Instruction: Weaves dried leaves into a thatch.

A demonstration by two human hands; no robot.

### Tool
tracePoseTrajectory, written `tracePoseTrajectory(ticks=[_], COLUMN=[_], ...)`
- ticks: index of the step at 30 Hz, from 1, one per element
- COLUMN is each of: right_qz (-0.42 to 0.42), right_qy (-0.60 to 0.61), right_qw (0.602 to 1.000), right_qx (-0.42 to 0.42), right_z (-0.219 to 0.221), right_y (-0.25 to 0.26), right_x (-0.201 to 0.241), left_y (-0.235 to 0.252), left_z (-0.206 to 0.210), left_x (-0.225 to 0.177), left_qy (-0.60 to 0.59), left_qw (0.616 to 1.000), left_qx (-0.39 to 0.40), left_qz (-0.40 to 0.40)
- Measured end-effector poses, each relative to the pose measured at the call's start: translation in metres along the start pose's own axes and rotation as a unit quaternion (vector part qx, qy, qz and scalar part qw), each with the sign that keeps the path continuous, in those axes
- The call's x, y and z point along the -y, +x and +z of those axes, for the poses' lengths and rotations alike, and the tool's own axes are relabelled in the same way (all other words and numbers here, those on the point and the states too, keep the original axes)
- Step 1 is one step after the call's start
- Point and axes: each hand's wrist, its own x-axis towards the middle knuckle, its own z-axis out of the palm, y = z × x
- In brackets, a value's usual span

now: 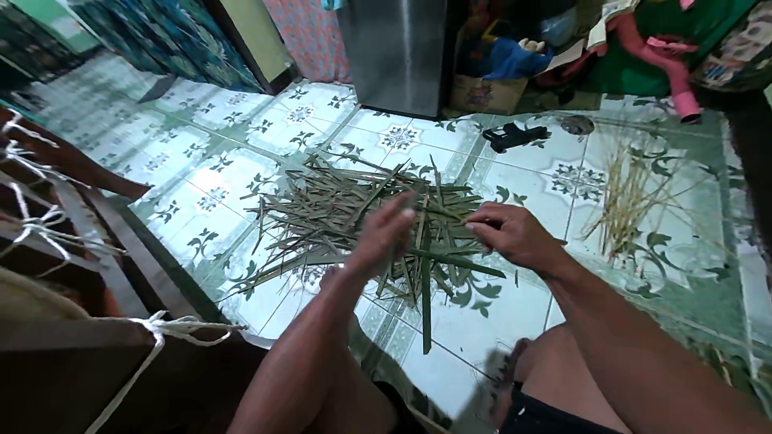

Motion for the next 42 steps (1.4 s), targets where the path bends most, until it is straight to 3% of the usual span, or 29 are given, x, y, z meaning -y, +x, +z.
tracePoseTrajectory(ticks=[2, 8, 14, 17, 20, 22, 24, 26, 28, 30, 37, 39, 42], right_qz=[-0.036, -0.042, -0.068, -0.069, -0.028, 0.026, 0.054, 0.057, 0.049, 0.035, 0.026, 0.014, 0.011], right_qy=[0.004, 0.007, 0.028, 0.022, 0.011, 0.016, 0.044, 0.064, 0.073, 0.095, 0.094, 0.092, 0.115], right_qw=[0.999, 0.999, 0.995, 0.996, 0.999, 0.999, 0.997, 0.996, 0.995, 0.993, 0.993, 0.993, 0.991], right_qx=[0.013, 0.030, 0.064, 0.055, 0.036, 0.025, 0.015, 0.020, 0.040, 0.051, 0.070, 0.073, 0.072], right_z=[0.007, -0.019, -0.010, -0.022, -0.038, -0.038, -0.029, -0.013, 0.002, 0.010, -0.001, 0.004, 0.011], right_y=[-0.001, -0.007, -0.009, -0.010, -0.012, -0.012, -0.008, -0.004, -0.002, -0.001, -0.003, -0.001, -0.002], right_x=[0.003, -0.012, -0.003, -0.010, -0.016, -0.013, -0.007, 0.000, 0.009, 0.015, -0.003, -0.003, 0.007], left_y=[0.003, 0.002, 0.004, 0.003, -0.001, -0.001, 0.002, 0.003, 0.003, 0.003, 0.006, 0.005, 0.004], left_z=[0.019, -0.036, 0.017, -0.013, -0.064, -0.076, -0.064, -0.027, 0.017, 0.039, -0.030, -0.018, 0.025], left_x=[-0.003, -0.018, -0.003, -0.023, -0.033, -0.027, -0.011, 0.001, 0.004, 0.004, -0.013, -0.008, 0.002], left_qy=[-0.004, -0.143, -0.033, -0.092, -0.191, -0.211, -0.162, -0.048, 0.046, 0.049, -0.113, -0.091, -0.011], left_qw=[0.998, 0.985, 0.991, 0.994, 0.966, 0.952, 0.972, 0.997, 0.997, 0.991, 0.990, 0.994, 0.996], left_qx=[0.057, -0.023, 0.116, 0.040, -0.085, -0.143, -0.114, -0.051, 0.051, 0.112, -0.017, -0.012, 0.082], left_qz=[-0.021, 0.095, -0.050, 0.033, 0.155, 0.167, 0.124, 0.040, -0.037, -0.058, 0.083, 0.062, -0.033])
